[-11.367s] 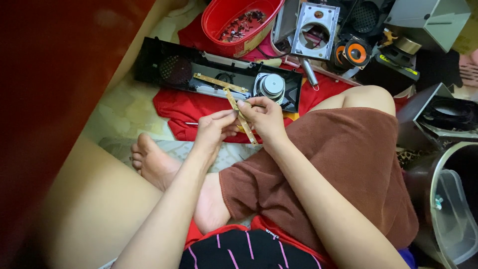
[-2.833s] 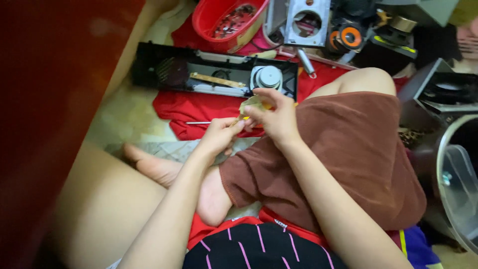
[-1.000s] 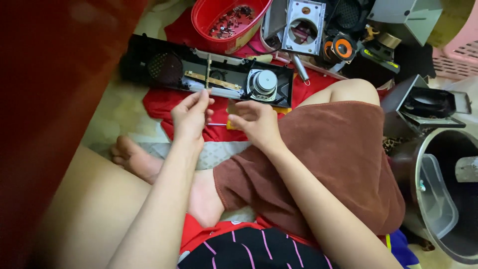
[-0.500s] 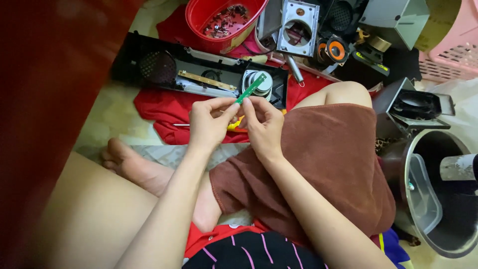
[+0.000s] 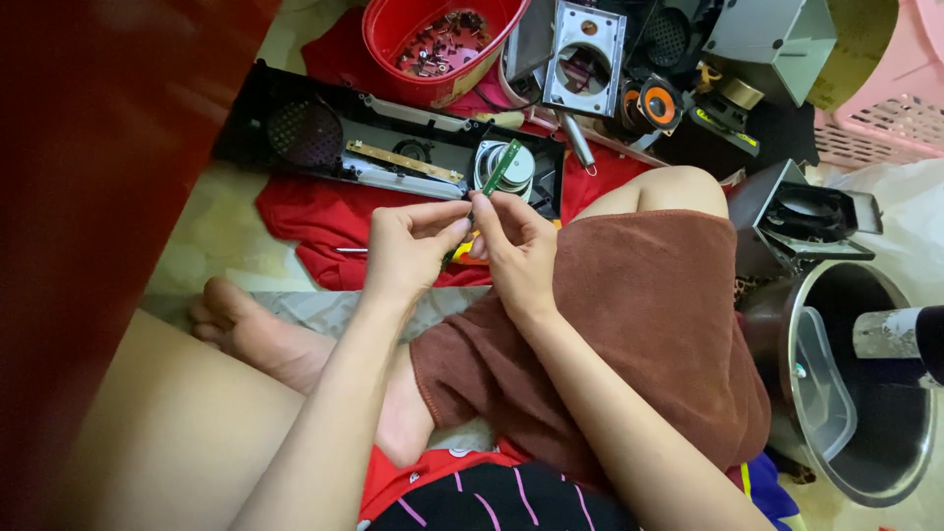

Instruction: The person sits on the floor and sands a round electronic component with a piece of sandpaper, rubbing it repeatedly. They then pick through small screws and parts in a red plastic bowl, handling the items one at a time.

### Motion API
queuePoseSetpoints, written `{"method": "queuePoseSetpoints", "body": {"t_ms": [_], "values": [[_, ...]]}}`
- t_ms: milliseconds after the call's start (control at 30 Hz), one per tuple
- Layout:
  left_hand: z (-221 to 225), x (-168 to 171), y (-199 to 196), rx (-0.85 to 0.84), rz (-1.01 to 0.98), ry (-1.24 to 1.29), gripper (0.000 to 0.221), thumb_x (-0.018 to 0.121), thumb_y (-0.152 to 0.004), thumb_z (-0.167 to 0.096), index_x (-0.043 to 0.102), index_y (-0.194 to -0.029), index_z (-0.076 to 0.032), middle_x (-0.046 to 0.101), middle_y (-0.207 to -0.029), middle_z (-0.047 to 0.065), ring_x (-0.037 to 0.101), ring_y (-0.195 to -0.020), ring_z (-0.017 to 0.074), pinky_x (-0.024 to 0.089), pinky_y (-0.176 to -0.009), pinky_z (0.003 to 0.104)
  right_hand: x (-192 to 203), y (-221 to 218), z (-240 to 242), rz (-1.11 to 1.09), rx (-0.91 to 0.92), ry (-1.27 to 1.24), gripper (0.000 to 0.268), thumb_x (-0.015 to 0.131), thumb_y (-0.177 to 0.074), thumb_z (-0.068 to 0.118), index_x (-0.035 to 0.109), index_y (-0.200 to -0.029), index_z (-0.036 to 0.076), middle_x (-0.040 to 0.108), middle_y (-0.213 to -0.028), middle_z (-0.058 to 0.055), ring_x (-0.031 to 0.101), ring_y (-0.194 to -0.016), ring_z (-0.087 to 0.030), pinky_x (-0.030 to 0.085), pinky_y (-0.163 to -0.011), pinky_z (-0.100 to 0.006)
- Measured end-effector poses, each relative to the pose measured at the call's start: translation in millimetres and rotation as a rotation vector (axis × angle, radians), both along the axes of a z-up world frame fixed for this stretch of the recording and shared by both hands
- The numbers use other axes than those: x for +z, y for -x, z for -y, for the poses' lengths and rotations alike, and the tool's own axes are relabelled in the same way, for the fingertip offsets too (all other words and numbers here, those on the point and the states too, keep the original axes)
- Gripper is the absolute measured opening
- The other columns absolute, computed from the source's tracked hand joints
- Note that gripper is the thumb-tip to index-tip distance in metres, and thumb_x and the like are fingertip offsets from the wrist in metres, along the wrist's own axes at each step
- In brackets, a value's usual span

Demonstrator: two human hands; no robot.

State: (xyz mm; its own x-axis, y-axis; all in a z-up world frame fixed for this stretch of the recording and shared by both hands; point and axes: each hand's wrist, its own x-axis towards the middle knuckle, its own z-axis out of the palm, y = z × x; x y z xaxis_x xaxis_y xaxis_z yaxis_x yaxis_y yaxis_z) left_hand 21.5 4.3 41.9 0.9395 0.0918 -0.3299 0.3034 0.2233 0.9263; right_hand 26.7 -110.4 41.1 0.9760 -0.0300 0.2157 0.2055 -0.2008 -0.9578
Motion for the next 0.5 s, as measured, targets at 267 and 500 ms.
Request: {"method": "queuePoseSetpoints", "body": {"t_ms": [267, 500], "values": [[-1, -12, -2, -0.007, 0.02, 0.054, 0.034, 0.077, -0.066, -0.006, 0.067, -0.099, -0.009, 0.068, -0.087, 0.007, 0.062, -0.074, 0.0064, 0.054, -0.068, 0.02, 4, 1, 1, -0.036, 0.032, -0.021, 0.021, 0.049, -0.091, 0.013, 0.064, -0.1, 0.003, 0.062, -0.062, -0.011, 0.06, -0.049, -0.013, 0.052, -0.051, -0.025], [-2, -7, -2, 0.018, -0.02, 0.055, 0.034, 0.078, -0.063, -0.006, 0.066, -0.095, -0.007, 0.069, -0.086, 0.008, 0.063, -0.071, 0.0063, 0.054, -0.066, 0.02, 1, -5, 0, -0.089, 0.075, -0.074, 0.024, 0.043, -0.091, 0.011, 0.064, -0.092, 0.0, 0.057, -0.051, -0.012, 0.057, -0.043, -0.015, 0.048, -0.044, -0.023]]}}
